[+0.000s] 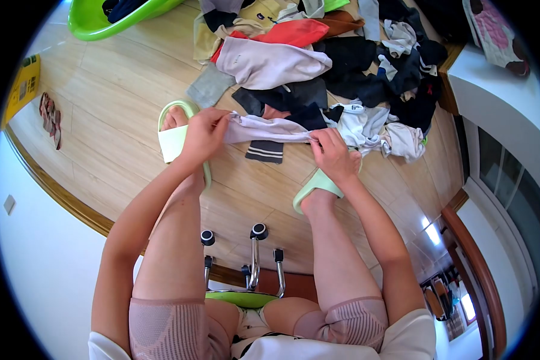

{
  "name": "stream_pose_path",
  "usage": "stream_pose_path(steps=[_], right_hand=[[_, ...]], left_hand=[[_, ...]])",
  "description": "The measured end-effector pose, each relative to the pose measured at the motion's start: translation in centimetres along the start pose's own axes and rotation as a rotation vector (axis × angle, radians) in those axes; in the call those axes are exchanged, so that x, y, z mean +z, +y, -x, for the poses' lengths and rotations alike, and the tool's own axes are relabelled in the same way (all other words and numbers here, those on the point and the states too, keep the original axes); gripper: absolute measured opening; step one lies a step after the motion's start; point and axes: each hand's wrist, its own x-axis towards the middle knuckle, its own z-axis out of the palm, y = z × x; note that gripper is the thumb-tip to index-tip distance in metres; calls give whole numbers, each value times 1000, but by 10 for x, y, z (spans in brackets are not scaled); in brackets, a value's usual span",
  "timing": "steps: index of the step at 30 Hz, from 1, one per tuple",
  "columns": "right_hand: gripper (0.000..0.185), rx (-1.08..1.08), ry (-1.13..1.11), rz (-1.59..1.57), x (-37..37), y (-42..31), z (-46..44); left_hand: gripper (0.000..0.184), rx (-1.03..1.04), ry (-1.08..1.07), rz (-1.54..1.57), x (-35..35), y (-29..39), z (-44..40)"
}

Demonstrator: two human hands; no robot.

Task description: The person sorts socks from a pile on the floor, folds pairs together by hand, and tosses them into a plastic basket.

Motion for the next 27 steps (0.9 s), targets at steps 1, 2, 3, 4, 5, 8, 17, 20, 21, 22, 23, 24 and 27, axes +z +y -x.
stream_pose_path(steps=[1, 2, 3, 4, 5, 8, 17, 20, 21, 22, 23, 24, 27], right_hand=[[22, 23, -2, 5, -2, -2, 2], [22, 11, 8, 2, -2, -1, 4], [21, -1, 18, -2, -3, -1, 6], [21, -12, 29, -6, -4, -1, 8], [19, -15, 14, -22, -6, 0, 10], [15, -18, -14, -82, -17, -6, 5], [21, 715, 97, -861, -1, 6, -42], [26, 691, 84, -865, 3, 14, -38], [27, 676, 84, -848, 4, 15, -38], [28, 661, 84, -832, 5, 15, -36], [29, 646, 82, -816, 5, 15, -35], [28, 645, 71, -804, 5, 14, -34], [26, 647, 34, -770, 3, 14, -35]], left_hand=[[17, -147, -6, 111, -3, -2, 1], [19, -248, -61, 224, -11, -4, 1], [19, -357, -48, 367, -16, -1, 1], [19, -466, -36, 509, -21, 4, 3], [19, -574, -22, 651, -24, 7, 4], [22, -559, -34, 568, -30, 17, 7], [41, -342, 61, 622, -38, 44, -20], [46, 7, 10, 283, -25, 19, -28], [48, 88, 8, 182, -21, 20, -29], [50, 168, 6, 80, -17, 21, -29], [50, 122, 2, 80, -15, 21, -28], [51, 76, -2, 79, -14, 28, -27], [45, 54, -50, 29, -16, 30, -29]])
